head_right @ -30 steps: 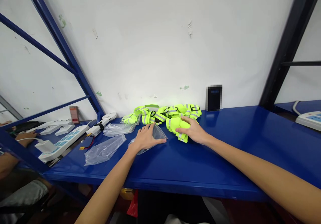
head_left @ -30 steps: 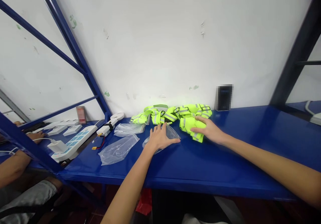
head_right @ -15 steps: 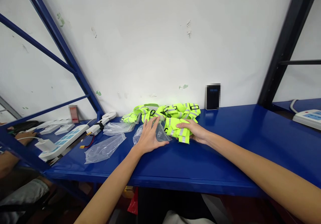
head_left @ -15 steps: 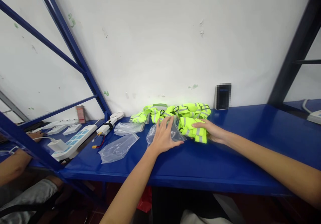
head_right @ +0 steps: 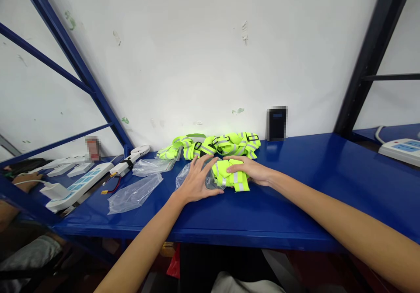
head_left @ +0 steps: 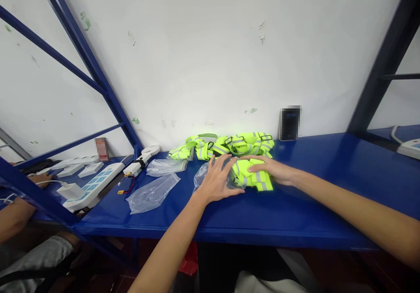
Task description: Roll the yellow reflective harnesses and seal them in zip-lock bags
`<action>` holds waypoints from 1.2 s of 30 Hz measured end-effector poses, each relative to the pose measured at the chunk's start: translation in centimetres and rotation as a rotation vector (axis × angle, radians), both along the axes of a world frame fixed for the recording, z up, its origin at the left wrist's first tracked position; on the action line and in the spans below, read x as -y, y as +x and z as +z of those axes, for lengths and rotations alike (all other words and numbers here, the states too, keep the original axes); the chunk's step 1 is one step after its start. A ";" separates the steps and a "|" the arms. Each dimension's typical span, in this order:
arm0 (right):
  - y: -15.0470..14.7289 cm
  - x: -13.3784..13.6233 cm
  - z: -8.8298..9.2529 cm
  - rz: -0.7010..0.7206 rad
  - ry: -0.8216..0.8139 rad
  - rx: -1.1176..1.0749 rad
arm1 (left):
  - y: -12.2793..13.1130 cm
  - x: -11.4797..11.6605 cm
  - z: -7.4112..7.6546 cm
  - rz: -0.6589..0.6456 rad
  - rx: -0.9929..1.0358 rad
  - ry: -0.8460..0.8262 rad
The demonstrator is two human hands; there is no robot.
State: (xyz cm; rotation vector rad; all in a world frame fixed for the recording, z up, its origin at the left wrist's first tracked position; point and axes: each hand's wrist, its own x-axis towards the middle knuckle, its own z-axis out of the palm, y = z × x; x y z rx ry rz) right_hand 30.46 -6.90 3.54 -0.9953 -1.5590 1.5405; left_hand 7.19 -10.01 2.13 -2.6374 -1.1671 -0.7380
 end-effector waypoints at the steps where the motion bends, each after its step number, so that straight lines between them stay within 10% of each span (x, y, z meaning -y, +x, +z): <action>1: -0.1 0.0 -0.1 -0.001 -0.005 0.012 | 0.2 0.0 -0.1 -0.014 0.000 0.001; 16: -1.7 0.5 -0.4 -0.013 0.175 0.060 | 2.2 -0.4 -0.6 -0.097 -0.037 0.032; 36: -2.2 0.6 -2.5 -0.131 0.807 0.228 | 1.5 -1.6 -1.2 -0.074 -0.008 0.026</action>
